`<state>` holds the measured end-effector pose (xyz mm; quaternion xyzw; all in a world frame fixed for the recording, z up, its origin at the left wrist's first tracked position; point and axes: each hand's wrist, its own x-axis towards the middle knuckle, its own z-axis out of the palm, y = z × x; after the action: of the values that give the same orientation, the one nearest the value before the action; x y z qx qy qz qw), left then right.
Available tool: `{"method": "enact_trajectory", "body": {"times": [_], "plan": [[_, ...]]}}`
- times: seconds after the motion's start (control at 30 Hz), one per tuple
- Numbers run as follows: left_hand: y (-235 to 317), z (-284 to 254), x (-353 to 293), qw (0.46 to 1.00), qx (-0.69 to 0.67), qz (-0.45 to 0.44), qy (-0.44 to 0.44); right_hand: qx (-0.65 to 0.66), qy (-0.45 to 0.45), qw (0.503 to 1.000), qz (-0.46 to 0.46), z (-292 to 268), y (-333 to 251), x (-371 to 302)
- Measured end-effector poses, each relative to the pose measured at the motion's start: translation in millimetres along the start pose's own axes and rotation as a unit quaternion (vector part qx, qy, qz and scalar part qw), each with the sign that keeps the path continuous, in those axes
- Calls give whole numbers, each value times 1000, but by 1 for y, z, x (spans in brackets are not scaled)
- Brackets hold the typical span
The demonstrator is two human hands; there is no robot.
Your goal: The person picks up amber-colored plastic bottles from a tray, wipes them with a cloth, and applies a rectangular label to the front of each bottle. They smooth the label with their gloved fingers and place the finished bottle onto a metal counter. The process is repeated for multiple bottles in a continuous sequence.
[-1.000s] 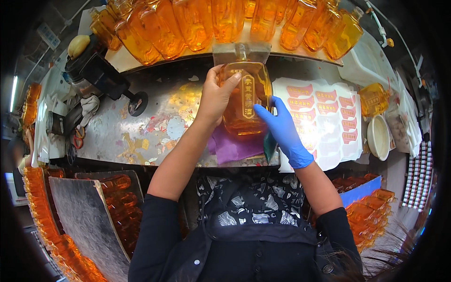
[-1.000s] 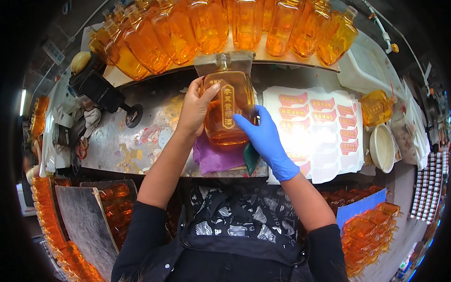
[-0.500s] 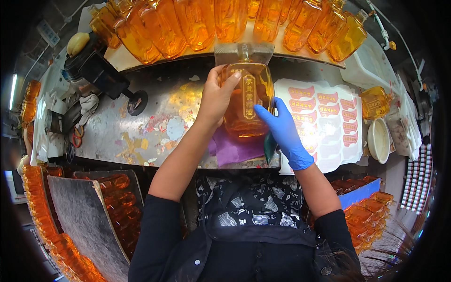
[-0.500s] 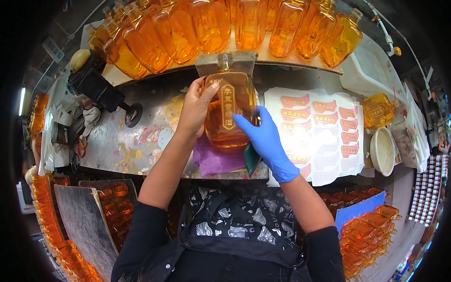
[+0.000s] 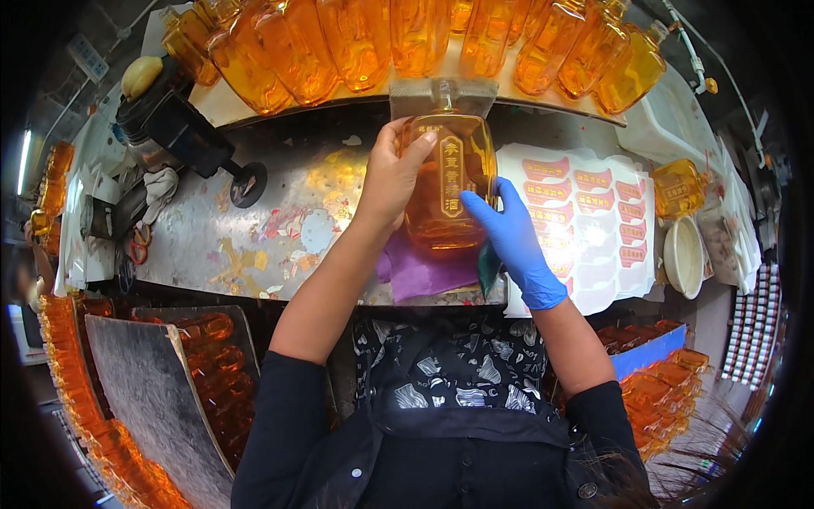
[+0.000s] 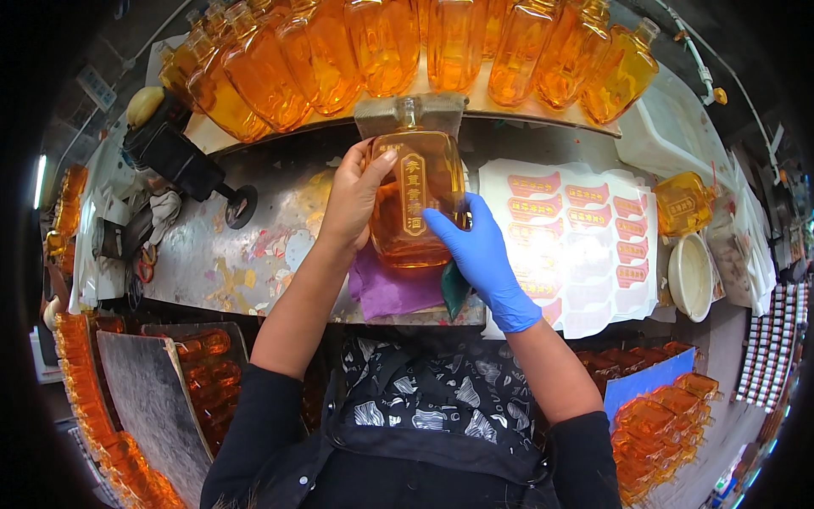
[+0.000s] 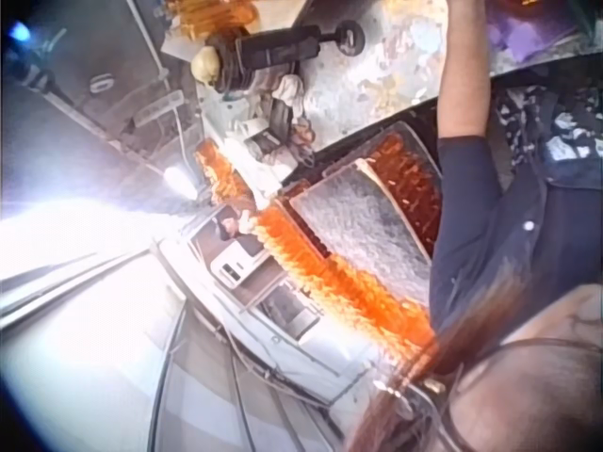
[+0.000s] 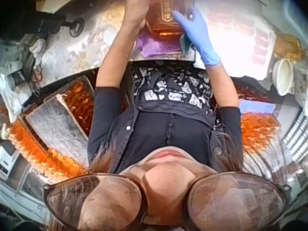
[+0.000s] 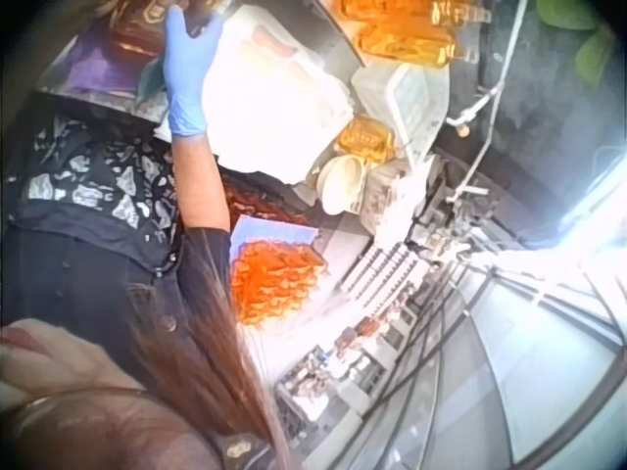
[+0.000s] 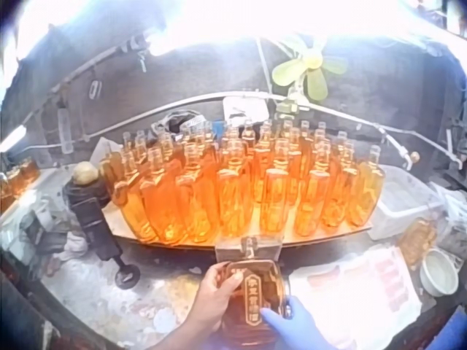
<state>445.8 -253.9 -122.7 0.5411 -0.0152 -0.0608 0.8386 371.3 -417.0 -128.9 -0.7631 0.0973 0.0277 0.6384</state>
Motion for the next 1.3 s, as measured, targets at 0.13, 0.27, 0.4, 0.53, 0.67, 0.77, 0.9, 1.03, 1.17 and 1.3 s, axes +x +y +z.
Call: {"method": "enact_trajectory", "body": {"times": [0.13,0.27,0.4,0.53,0.67,0.77,0.9,1.03,1.17,1.3], "plan": [[-2,-2,2,1000,4,3,-5,22,-8,1000,-1,1,-2,-1],[-3,-4,1,1000,0,-4,-5,4,-17,1000,13,-1,-9,-3],[-3,-5,4,1000,0,-8,-12,-14,-12,1000,7,-3,3,2],[-4,-5,3,1000,-9,-10,-16,13,-10,1000,-2,-1,1,1],[-5,-5,4,1000,-19,-11,-22,4,-6,1000,-1,-2,4,1],[-6,-6,4,999,-23,-12,-21,24,-4,1000,-6,0,2,0],[-6,-5,3,1000,-20,-11,-19,21,-15,1000,-2,-2,5,1],[-5,-5,2,1000,-7,-21,-15,76,4,997,32,-4,4,4],[2,-12,-14,996,-7,-88,-20,351,66,919,166,-49,18,7],[-6,-12,-39,994,67,-60,-61,451,42,883,123,-70,22,-2]]}}
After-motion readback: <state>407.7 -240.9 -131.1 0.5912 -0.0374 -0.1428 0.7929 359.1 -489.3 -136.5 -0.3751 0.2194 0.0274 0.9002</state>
